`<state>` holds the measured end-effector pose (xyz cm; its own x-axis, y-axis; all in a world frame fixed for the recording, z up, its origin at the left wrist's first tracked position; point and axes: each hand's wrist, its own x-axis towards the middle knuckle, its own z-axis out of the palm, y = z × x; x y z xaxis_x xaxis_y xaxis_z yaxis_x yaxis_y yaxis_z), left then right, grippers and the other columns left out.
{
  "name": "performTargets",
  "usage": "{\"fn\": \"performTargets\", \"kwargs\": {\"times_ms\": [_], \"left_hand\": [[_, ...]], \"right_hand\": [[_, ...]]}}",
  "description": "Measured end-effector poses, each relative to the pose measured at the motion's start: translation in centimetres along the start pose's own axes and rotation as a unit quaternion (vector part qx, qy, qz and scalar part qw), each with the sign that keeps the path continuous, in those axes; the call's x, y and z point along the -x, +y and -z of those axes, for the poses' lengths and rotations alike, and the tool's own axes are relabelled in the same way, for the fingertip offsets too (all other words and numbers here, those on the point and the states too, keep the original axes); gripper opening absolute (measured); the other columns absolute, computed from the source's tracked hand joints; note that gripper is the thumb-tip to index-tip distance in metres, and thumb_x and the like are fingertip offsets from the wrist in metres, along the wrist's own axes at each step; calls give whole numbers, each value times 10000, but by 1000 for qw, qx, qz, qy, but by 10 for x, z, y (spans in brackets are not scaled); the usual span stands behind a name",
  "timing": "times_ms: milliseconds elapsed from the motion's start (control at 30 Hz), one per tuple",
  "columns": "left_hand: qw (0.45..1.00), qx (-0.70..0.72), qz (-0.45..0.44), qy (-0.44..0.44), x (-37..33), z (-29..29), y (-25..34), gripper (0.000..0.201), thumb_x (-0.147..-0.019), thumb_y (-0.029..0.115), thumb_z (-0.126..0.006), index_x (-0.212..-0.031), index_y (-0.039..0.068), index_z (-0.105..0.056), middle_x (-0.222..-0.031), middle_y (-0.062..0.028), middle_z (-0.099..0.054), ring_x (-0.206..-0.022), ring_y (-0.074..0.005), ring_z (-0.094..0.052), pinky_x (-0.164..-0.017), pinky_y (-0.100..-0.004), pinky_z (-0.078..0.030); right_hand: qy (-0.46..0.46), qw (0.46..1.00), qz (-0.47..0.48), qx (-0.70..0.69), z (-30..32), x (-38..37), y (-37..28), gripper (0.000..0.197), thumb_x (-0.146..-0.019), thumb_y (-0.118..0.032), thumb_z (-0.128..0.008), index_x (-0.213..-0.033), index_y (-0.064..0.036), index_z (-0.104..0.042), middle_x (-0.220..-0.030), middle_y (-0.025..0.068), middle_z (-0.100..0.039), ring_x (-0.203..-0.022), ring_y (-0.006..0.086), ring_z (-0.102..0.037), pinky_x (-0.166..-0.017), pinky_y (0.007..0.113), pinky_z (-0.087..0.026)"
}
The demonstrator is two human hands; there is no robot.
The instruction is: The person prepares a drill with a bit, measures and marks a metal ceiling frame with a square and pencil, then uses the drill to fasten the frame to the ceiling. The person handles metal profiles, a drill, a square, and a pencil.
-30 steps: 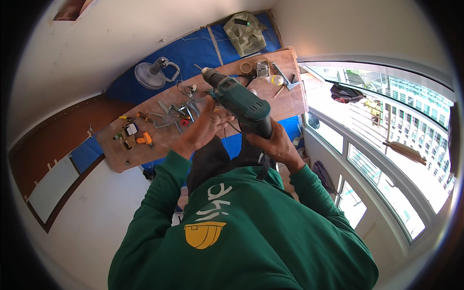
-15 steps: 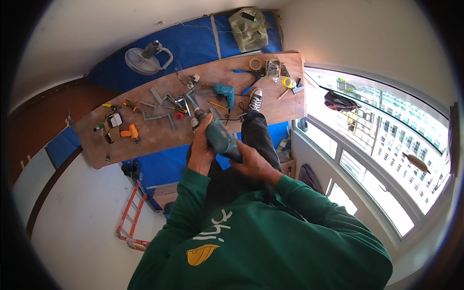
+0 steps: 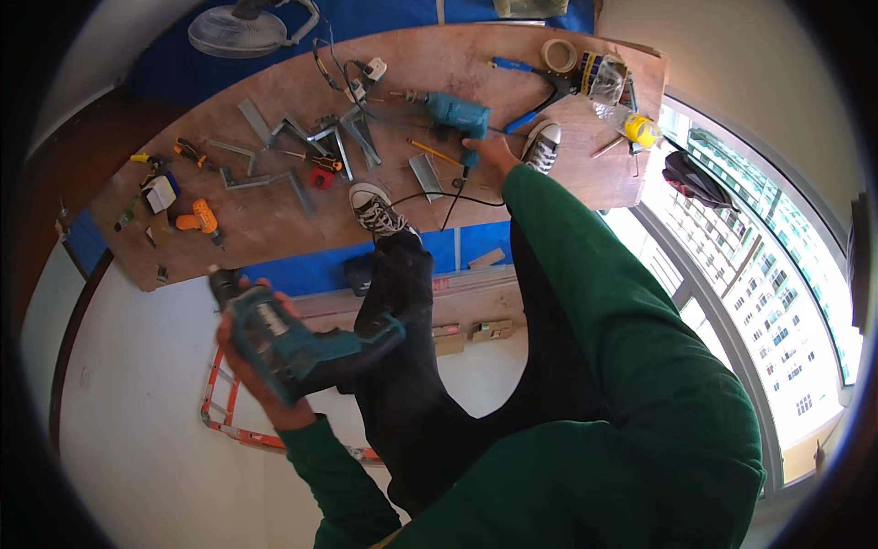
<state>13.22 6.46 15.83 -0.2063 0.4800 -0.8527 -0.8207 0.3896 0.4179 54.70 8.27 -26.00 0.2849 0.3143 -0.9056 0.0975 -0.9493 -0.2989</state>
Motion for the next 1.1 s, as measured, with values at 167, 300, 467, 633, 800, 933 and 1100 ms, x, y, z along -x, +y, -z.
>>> {"fn": "performTargets", "kwargs": {"times_ms": [167,300,467,633,800,933,1100], "left_hand": [[984,145,15,-99,-3,-13,59,682,-983,300,-711,-1520,10,-405,-1491,-193,-445,-1341,-335,-499,-1189,-486,-458],[967,196,56,-151,8,-30,84,743,-976,276,-719,-1542,2,-324,-1402,-218,-444,-1348,-340,-495,-1235,-493,-413],[970,104,59,-213,-16,-48,106,751,-995,317,-689,-1552,2,-297,-1386,-222,-427,-1320,-355,-500,-1227,-507,-411],[954,130,75,-261,-52,-80,77,780,-973,369,-711,-1511,-46,-327,-1344,-246,-452,-1344,-365,-464,-1163,-497,-459],[930,229,104,-268,-50,-120,49,790,-939,340,-753,-1486,-72,-359,-1353,-248,-445,-1355,-359,-459,-1194,-496,-423],[882,347,127,-293,-24,-169,40,791,-873,251,-794,-1482,-63,-397,-1369,-235,-458,-1349,-352,-483,-1198,-525,-407],[832,465,49,-299,9,-190,115,691,-841,161,-732,-1453,54,-428,-1394,-106,-433,-1342,-282,-468,-1140,-480,-423]], "right_hand": [[-51,996,-24,-73,-22,1,-16,677,-789,-237,-954,-1306,40,-618,-1189,152,-686,-1028,280,-685,-846,507,-567],[-157,978,-30,-136,-13,7,-15,532,-855,-278,-907,-1246,-9,-666,-1001,76,-693,-906,252,-700,-751,474,-619],[-206,942,1,-265,15,51,-58,431,-920,-252,-842,-1236,-49,-632,-912,65,-682,-803,216,-689,-699,401,-613],[-171,911,23,-375,69,163,-66,308,-968,-255,-791,-1135,-68,-612,-891,57,-636,-764,188,-672,-675,388,-605],[-41,912,-25,-408,105,342,-23,333,-972,-226,-781,-1190,-68,-585,-935,54,-609,-751,182,-669,-651,370,-599],[18,912,-97,-398,98,394,20,382,-941,-168,-796,-1218,-60,-556,-942,68,-614,-727,185,-663,-624,371,-603],[8,933,-133,-334,80,361,60,363,-923,-145,-797,-1207,-65,-585,-960,59,-629,-703,180,-656,-606,373,-609]]}}
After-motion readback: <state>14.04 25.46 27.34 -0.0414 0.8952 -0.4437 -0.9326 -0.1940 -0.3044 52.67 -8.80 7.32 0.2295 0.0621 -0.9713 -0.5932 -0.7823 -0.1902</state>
